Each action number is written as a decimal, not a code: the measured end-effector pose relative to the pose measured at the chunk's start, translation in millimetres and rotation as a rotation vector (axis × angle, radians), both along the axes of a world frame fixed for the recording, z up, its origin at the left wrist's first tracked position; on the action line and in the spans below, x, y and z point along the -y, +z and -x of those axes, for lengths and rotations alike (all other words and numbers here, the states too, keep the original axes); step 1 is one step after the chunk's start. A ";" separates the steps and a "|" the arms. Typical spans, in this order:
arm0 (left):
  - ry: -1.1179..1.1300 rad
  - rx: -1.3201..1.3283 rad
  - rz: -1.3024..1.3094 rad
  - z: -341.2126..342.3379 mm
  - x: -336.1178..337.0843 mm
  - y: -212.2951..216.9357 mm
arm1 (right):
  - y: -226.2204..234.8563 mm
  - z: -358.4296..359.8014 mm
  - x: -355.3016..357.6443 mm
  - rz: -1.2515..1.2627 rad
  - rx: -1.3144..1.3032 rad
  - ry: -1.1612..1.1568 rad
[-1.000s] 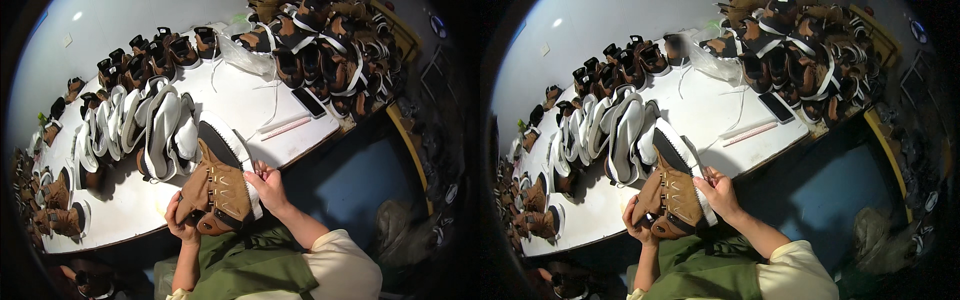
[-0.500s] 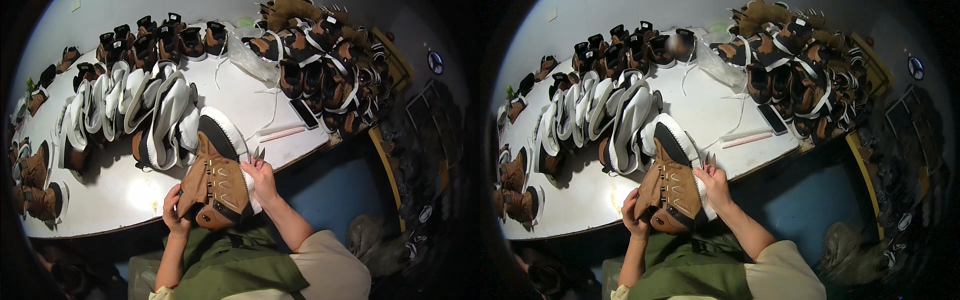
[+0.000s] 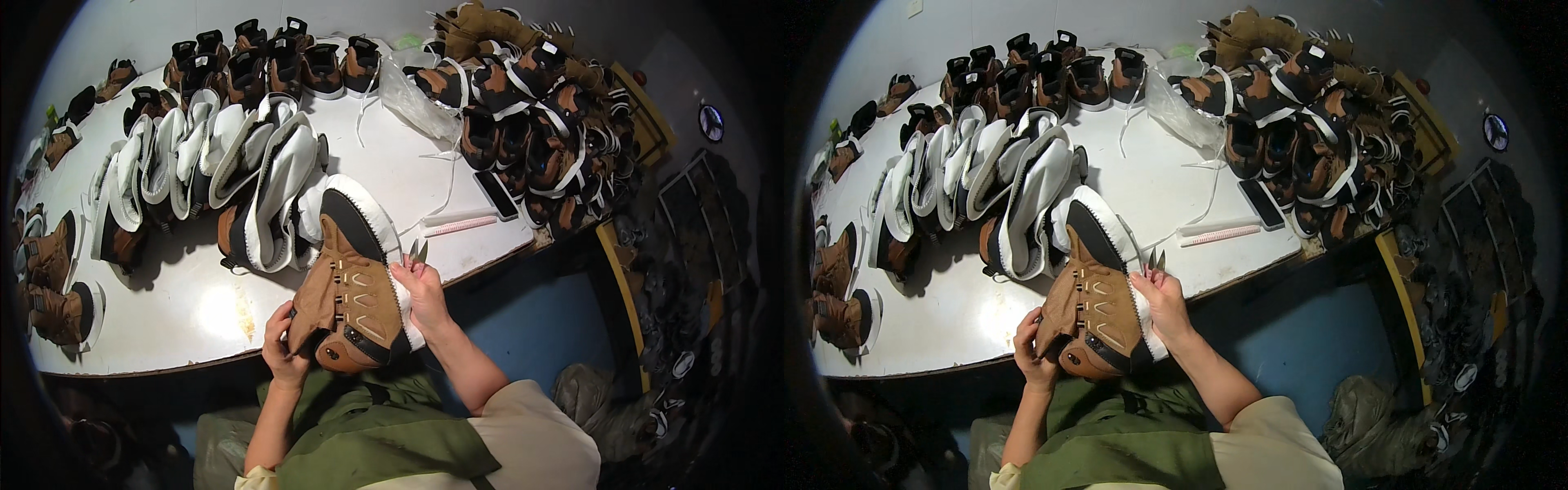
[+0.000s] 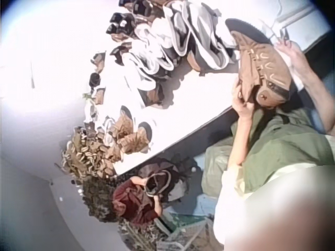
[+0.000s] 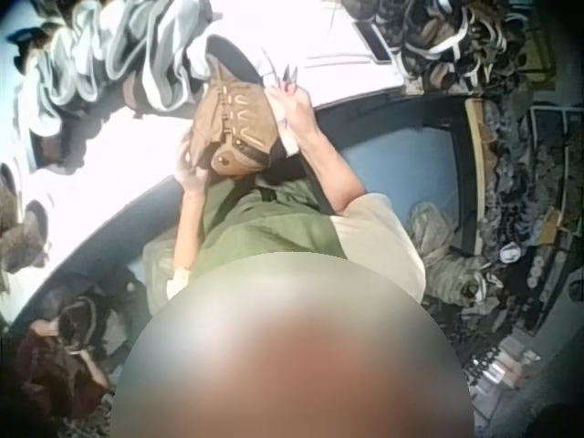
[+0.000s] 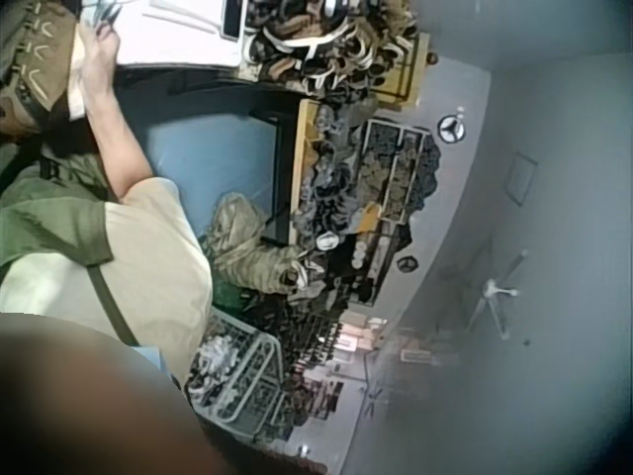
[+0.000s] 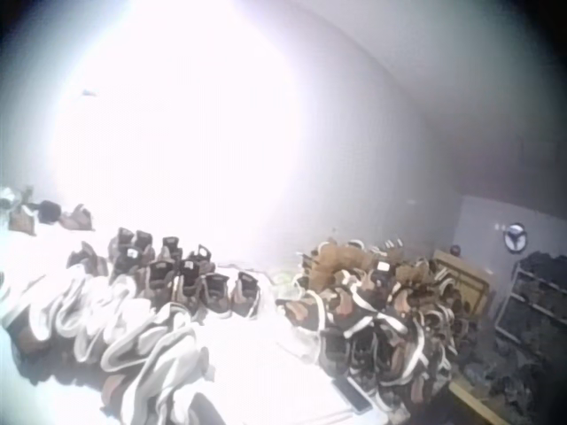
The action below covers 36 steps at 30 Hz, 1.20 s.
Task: The person sits on the floor and works on a brown high-top sneaker, using a small metal tool to scrape or adjust the white midsole and upper. They repeatedly rotate the shoe, insert the tool into the seam, and manipulate the laces and tongue area.
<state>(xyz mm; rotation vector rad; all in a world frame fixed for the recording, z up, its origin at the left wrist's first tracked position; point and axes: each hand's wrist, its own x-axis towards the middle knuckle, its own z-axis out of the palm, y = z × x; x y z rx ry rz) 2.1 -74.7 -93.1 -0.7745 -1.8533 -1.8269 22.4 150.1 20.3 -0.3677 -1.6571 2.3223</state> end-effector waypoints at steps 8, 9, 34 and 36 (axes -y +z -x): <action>-0.366 0.261 0.117 0.3 50.1 99.3 | 0.1 -9.0 -4.6 -0.128 0.010 0.002; -0.352 0.279 0.046 1.1 48.2 110.6 | 1.2 -11.1 -2.8 -0.153 0.021 0.012; 0.166 0.271 0.351 15.0 -37.5 118.5 | -18.7 -9.7 12.0 -0.099 -0.070 0.051; 0.172 0.263 0.359 15.0 -37.9 118.6 | -16.8 -9.6 13.5 -0.098 -0.070 0.048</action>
